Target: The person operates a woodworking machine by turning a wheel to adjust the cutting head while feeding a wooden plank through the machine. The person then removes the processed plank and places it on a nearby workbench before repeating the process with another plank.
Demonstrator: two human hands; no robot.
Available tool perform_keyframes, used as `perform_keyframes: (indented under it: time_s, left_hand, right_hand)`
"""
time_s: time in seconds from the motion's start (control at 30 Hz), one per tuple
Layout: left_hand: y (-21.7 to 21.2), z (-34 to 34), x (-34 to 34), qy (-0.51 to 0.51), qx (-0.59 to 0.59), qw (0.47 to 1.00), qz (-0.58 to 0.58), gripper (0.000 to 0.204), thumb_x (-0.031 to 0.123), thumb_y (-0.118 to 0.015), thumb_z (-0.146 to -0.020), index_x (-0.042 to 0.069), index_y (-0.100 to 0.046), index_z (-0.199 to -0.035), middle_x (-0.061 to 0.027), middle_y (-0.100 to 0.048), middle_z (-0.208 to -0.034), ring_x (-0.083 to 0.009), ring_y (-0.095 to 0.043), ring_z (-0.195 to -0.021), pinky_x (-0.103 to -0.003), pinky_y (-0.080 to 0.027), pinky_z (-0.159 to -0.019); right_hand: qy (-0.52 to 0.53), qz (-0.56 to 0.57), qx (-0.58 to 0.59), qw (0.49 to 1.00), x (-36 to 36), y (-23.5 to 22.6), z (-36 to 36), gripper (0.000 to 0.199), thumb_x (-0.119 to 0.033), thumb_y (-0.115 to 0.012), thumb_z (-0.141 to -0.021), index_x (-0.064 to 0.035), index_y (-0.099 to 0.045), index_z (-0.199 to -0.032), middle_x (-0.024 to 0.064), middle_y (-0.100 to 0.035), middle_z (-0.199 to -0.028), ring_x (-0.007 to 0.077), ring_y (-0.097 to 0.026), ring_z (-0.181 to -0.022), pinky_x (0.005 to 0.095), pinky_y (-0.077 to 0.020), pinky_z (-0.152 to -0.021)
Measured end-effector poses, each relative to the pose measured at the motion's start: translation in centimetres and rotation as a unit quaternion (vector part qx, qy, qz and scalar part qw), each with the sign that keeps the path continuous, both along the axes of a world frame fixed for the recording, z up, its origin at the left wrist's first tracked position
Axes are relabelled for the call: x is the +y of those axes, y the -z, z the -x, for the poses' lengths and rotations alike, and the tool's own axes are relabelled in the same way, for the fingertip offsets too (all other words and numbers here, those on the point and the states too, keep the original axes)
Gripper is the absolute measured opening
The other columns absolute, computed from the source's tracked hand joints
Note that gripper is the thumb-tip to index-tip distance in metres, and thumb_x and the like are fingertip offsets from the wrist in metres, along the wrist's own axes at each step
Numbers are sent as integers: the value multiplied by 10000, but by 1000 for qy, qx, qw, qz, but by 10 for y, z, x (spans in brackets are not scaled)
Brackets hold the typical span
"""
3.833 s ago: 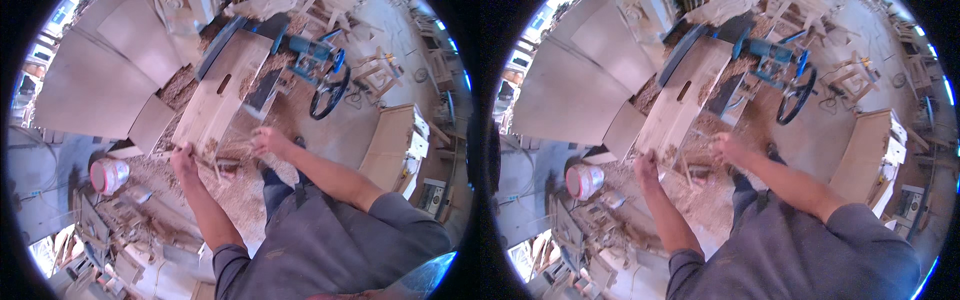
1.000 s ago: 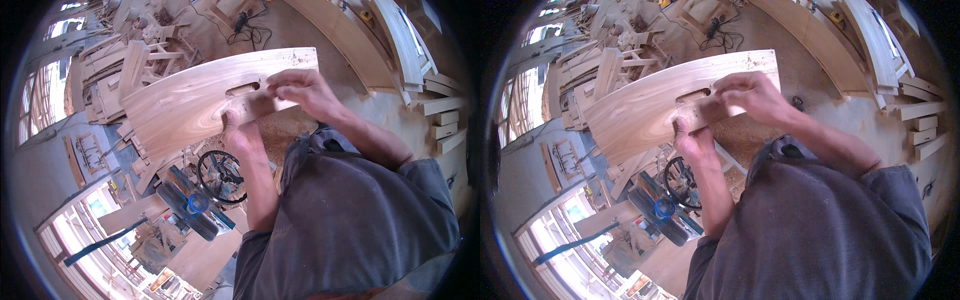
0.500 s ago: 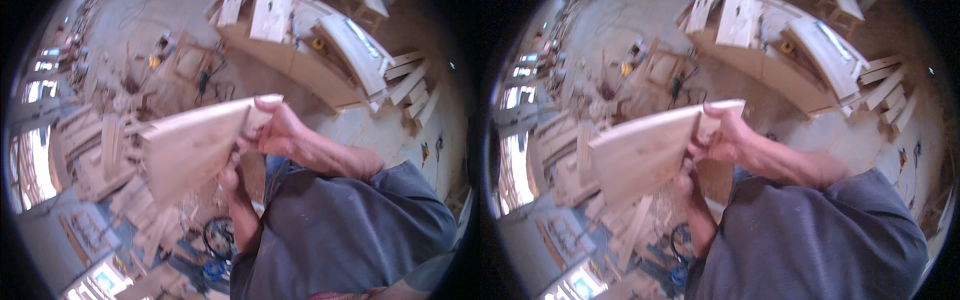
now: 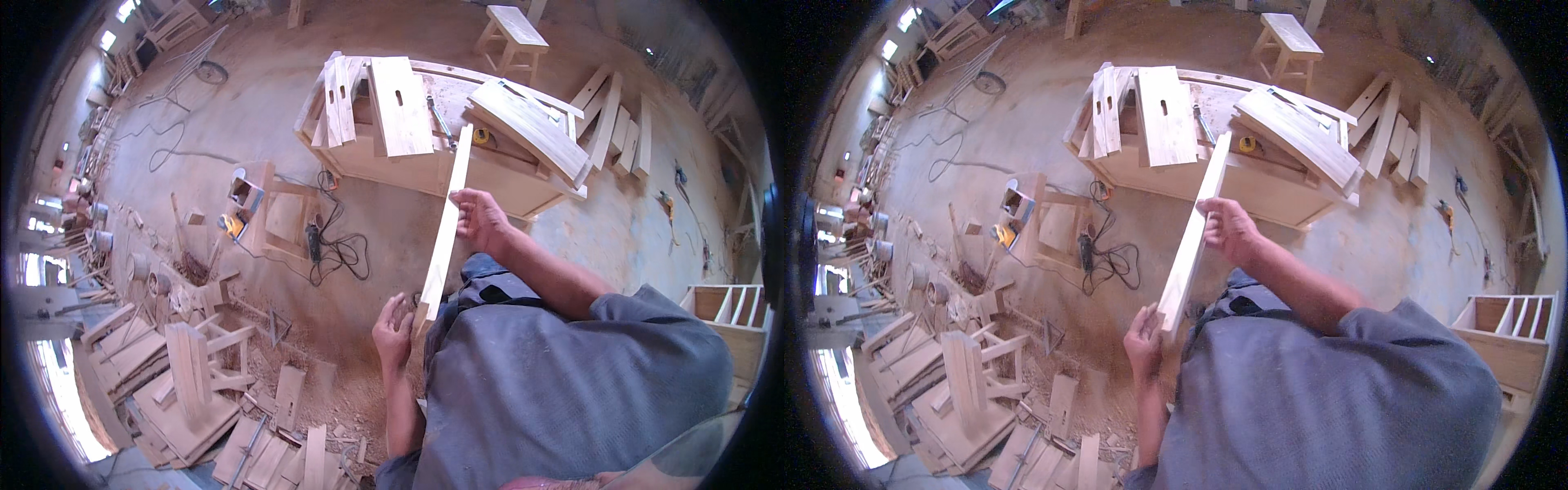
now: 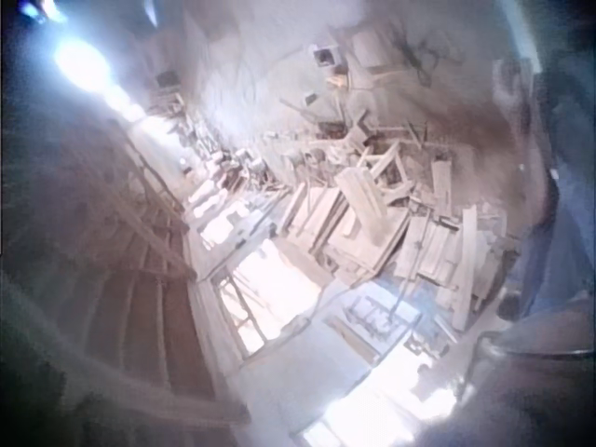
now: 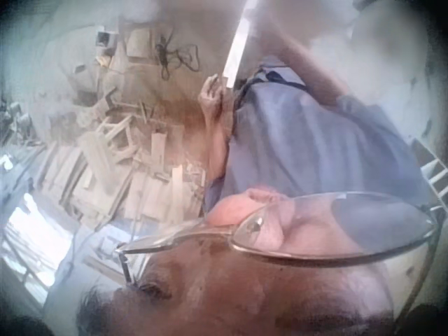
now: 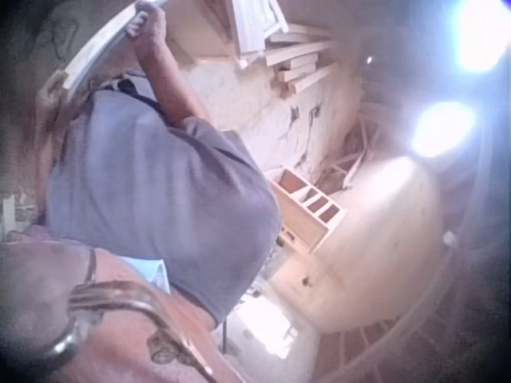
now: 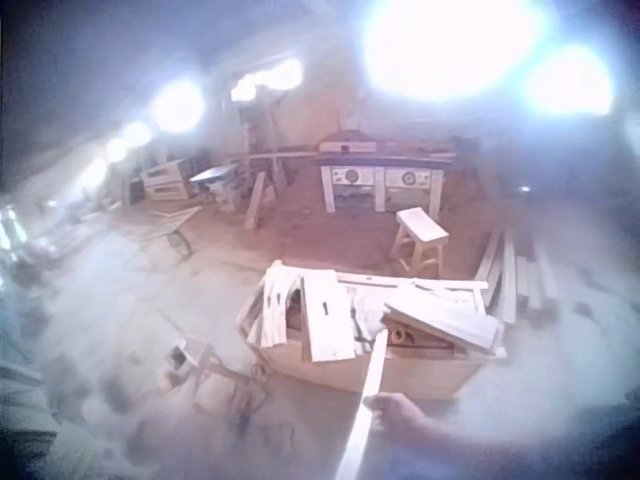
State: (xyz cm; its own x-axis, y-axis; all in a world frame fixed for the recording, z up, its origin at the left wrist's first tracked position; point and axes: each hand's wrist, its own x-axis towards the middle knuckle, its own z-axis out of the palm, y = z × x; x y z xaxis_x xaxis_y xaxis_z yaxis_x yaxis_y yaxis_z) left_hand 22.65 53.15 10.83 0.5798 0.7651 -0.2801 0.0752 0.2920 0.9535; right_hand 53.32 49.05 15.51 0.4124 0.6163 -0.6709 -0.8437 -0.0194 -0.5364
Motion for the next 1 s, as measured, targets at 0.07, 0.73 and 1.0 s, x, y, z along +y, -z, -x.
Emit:
perform_keyframes:
  time_s: [0.07, 0.73, 1.0]
  left_hand:
    - [19, 15, 8, -50, 0, 998, 40, 513, 22, -646, -888, -114, -454, -1344, -198, -598, -1263, -235, -606, -1131, -334, -463, -1012]
    - [-20, -128, 96, -338, 206, 913, 100, 516, -4, -493, -956, -145, -304, -1414, -253, -590, -1238, -299, -640, -1043, -386, -529, -903]
    - [-3, -165, 76, -224, 232, 925, 199, 568, 12, -525, -943, -122, -277, -1436, -263, -586, -1249, -349, -633, -1062, -388, -532, -900]
  right_hand:
    - [20, 26, -72, 997, 11, 6, -25, 177, -239, -666, -816, -70, -632, -852, -3, -553, -656, 86, -512, -513, 180, -389, -438]
    - [-216, 393, -484, 752, 362, 135, -283, 491, -244, -681, -725, 73, -615, -1093, 259, -573, -1175, 369, -556, -1140, 422, -480, -958]
    - [-276, 263, -664, 643, 326, 183, -276, 321, -130, -585, -780, 11, -644, -1062, 218, -604, -1084, 382, -531, -1115, 466, -429, -990]
